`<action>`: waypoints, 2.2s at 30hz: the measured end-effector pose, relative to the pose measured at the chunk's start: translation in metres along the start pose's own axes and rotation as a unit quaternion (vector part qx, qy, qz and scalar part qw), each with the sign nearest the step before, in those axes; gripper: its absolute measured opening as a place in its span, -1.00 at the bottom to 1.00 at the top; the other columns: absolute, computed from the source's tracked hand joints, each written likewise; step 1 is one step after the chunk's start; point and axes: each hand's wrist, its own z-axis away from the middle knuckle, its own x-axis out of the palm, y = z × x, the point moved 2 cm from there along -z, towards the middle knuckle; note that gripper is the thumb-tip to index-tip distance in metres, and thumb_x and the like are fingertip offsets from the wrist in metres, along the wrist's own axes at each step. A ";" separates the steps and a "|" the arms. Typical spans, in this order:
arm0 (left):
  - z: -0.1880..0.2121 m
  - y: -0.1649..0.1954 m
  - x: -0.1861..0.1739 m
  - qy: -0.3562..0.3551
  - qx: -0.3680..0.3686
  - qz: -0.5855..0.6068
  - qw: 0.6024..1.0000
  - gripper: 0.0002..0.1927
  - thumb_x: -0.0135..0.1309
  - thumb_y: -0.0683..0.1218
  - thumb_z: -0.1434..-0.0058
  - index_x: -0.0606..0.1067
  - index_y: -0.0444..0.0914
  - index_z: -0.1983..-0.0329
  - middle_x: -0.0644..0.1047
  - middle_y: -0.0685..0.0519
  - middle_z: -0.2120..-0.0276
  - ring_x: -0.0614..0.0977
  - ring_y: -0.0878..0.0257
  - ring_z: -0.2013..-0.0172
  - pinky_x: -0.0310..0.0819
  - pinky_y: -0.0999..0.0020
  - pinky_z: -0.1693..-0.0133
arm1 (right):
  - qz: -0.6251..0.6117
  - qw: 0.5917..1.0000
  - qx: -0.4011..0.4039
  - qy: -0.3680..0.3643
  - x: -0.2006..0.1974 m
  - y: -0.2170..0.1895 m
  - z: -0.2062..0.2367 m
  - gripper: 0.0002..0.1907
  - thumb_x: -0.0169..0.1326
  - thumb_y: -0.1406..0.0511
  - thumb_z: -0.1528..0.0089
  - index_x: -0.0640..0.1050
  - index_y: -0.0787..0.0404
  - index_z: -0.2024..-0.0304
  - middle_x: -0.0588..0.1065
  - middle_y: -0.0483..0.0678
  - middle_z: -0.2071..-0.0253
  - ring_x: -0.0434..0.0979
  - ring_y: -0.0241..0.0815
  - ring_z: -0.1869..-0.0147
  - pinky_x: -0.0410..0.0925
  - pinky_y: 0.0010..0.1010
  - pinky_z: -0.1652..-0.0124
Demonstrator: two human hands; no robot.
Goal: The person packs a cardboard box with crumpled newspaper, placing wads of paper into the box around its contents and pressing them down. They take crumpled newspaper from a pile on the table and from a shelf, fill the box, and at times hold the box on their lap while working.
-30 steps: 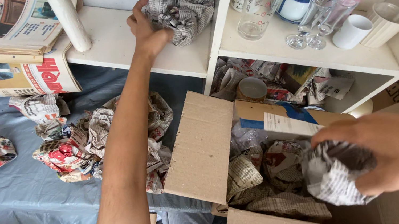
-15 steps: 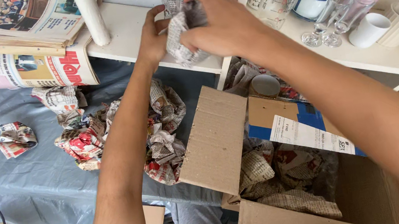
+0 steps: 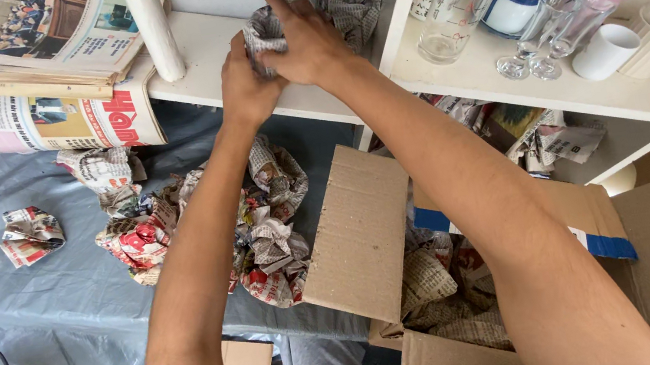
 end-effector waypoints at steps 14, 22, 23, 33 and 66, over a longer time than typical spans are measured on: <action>-0.002 0.010 0.022 0.146 -0.039 -0.044 0.988 -0.14 0.58 -0.01 -0.04 0.16 -0.32 -0.11 0.44 -0.31 0.03 0.58 -0.07 0.13 0.50 0.10 0.10 | 0.432 0.900 -0.022 -0.061 0.009 0.030 0.021 -0.68 0.09 0.26 -0.26 0.63 0.22 -0.03 0.59 0.06 -0.04 0.26 0.14 -0.39 0.05 0.02 -0.31; 0.009 -0.005 0.024 0.056 -0.058 -0.012 0.997 -0.46 0.49 0.01 -0.19 0.39 -0.25 0.00 0.51 0.00 0.13 0.53 0.13 0.17 0.50 0.18 0.11 | 0.473 0.847 -0.195 0.144 -0.026 0.036 0.089 -0.71 0.14 0.24 -0.12 0.68 0.19 0.15 0.56 0.03 0.03 0.37 0.03 -0.20 0.19 -0.11 -0.17; 0.013 0.000 0.014 0.057 -0.018 -0.024 0.998 -0.50 0.46 -0.06 -0.20 0.41 -0.26 -0.04 0.46 0.01 0.11 0.51 0.18 0.15 0.51 0.23 0.14 | 0.473 0.834 -0.236 0.160 -0.032 0.042 0.116 -0.70 0.14 0.24 -0.12 0.68 0.22 0.14 0.57 0.02 0.09 0.41 0.00 -0.14 0.23 -0.18 -0.15; 0.134 0.186 0.004 -0.407 0.129 0.076 0.901 -0.82 0.20 -0.04 -0.35 0.51 -0.23 0.14 0.60 0.09 0.35 0.64 0.35 0.33 0.55 0.39 0.24 | -0.036 0.875 -0.483 -0.020 -0.064 0.129 0.324 -0.69 0.26 0.34 -0.18 0.50 0.11 0.65 0.42 -0.14 0.67 0.35 -0.25 0.61 0.24 -0.33 0.58; 0.189 0.238 0.071 -0.520 0.065 -0.230 0.820 -0.37 0.10 -0.41 -0.06 0.25 -0.53 -0.24 0.52 -0.41 0.10 0.61 -0.22 0.04 0.60 0.10 0.08 | -0.300 0.836 0.309 -0.342 0.064 0.170 0.328 -0.40 -0.33 0.05 -0.40 0.26 0.24 -0.38 0.22 0.15 -0.44 0.15 0.02 -0.51 0.06 -0.09 -0.40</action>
